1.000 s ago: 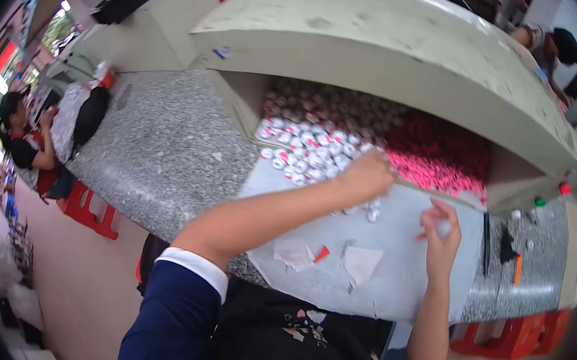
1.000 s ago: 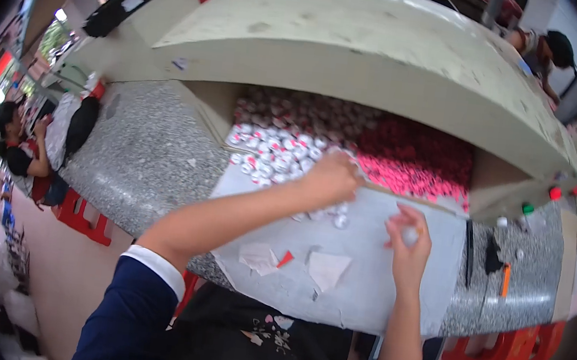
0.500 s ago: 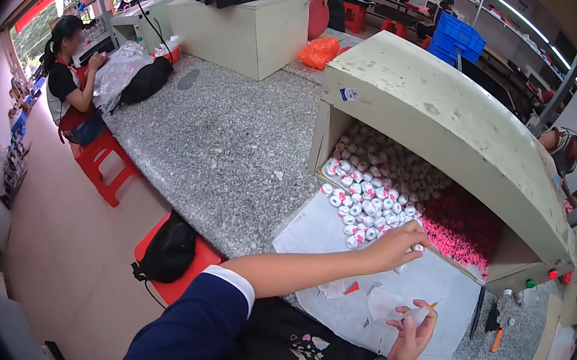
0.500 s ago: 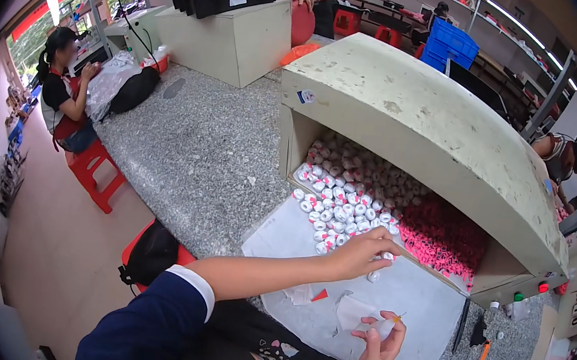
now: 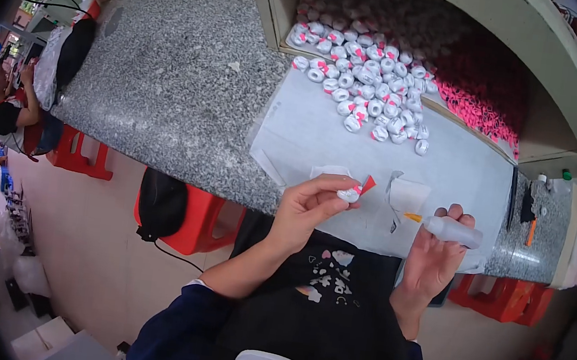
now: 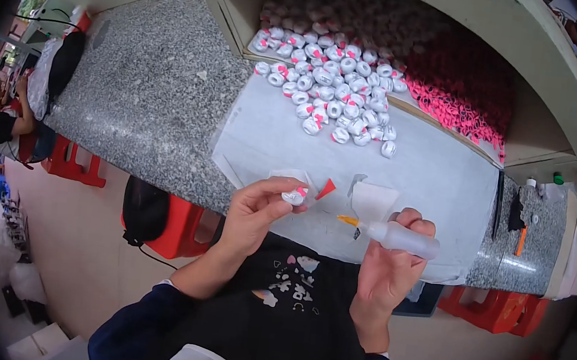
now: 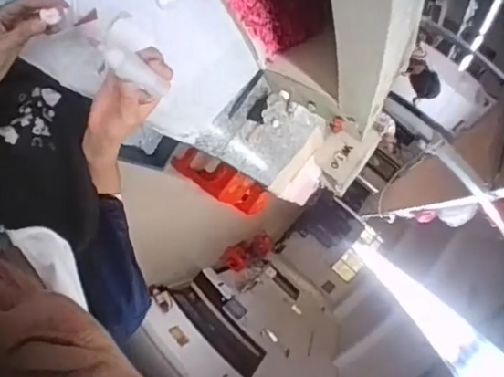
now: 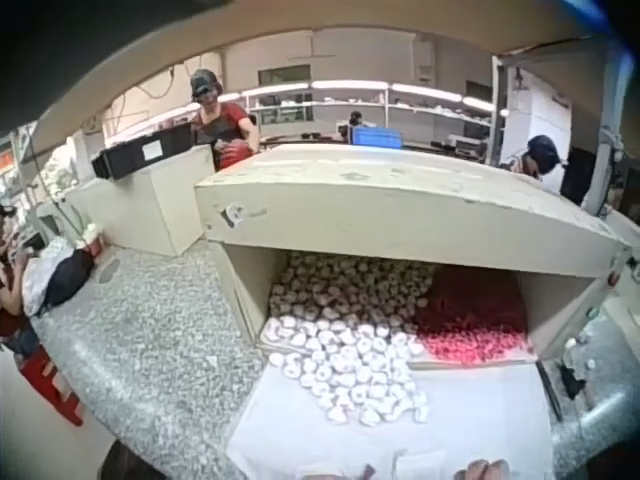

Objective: Assembling small toy components by applying glue to plastic heads and attaching red bows.

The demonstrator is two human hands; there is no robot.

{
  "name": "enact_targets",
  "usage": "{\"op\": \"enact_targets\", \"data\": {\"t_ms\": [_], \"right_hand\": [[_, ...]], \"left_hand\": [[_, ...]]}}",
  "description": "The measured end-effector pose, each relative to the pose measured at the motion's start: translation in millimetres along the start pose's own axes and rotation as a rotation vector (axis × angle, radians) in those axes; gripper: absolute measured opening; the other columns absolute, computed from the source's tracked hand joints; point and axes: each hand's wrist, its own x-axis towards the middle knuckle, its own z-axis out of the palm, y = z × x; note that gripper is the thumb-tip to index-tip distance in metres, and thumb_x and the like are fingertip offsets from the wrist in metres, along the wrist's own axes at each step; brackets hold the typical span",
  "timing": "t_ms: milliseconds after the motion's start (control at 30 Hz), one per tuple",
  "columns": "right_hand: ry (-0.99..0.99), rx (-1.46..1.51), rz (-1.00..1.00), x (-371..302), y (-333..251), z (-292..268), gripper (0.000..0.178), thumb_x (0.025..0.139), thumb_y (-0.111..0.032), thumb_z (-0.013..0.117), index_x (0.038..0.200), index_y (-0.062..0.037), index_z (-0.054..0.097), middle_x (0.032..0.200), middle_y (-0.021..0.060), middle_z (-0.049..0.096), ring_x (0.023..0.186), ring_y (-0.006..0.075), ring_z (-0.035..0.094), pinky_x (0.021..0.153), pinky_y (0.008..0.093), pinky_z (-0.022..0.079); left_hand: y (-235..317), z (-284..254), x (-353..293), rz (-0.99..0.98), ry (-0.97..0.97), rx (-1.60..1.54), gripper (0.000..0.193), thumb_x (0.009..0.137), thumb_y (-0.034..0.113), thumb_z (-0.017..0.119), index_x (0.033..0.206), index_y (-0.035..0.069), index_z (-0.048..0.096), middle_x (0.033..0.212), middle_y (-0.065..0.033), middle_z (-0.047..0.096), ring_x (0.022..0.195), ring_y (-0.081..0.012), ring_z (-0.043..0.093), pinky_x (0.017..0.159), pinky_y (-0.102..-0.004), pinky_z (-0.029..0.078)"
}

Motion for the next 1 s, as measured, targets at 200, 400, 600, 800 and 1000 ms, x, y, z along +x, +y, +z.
{"op": "enact_targets", "data": {"t_ms": [200,400,600,800,1000], "right_hand": [[-0.17,-0.649,-0.491,-13,8,-4,0.041,0.065,-0.026,0.068,0.089,-0.0074,0.041,0.081,0.0058,0.04,0.067,0.013,0.042,0.058,0.0235,0.039],[-0.398,-0.695,-0.573,-13,9,-6,0.041,0.06,-0.017,0.072,0.086,-0.0062,0.042,0.081,0.0082,0.045,0.059,0.015,0.049,0.048,0.0235,0.044],[-0.439,-0.744,-0.613,-12,13,-6,0.041,0.062,-0.023,0.07,0.085,-0.0069,0.04,0.079,0.0071,0.044,0.056,0.0135,0.045,0.045,0.023,0.041],[-0.415,-0.79,-0.617,-13,16,-4,0.039,0.066,-0.029,0.067,0.084,-0.0076,0.04,0.077,0.0055,0.044,0.054,0.0119,0.043,0.044,0.0226,0.04],[-0.422,-0.789,-0.596,-14,14,-3,0.038,0.066,-0.028,0.068,0.084,-0.0078,0.041,0.078,0.0053,0.044,0.055,0.0121,0.043,0.045,0.0225,0.04]], "left_hand": [[5,9,-2,-0.059,0.013,-0.003,0.032,0.074,-0.003,0.051,0.105,-0.002,0.045,0.103,-0.0139,0.05,0.092,-0.0194,0.052,0.082,-0.0335,0.042],[3,10,-6,-0.096,-0.019,-0.042,0.035,0.073,-0.002,0.051,0.107,-0.002,0.042,0.105,-0.0144,0.05,0.093,-0.0194,0.052,0.084,-0.033,0.04],[2,11,-2,-0.08,-0.027,-0.038,0.034,0.074,-0.003,0.051,0.107,-0.002,0.042,0.104,-0.0143,0.05,0.093,-0.0195,0.052,0.084,-0.0326,0.04],[5,10,-2,-0.103,-0.045,-0.041,0.034,0.074,-0.003,0.051,0.106,-0.002,0.043,0.104,-0.0145,0.05,0.095,-0.0187,0.051,0.084,-0.0305,0.039],[4,9,-2,-0.103,-0.049,-0.038,0.033,0.074,-0.003,0.051,0.106,-0.002,0.043,0.105,-0.0143,0.05,0.095,-0.0185,0.051,0.084,-0.0299,0.039]]}}
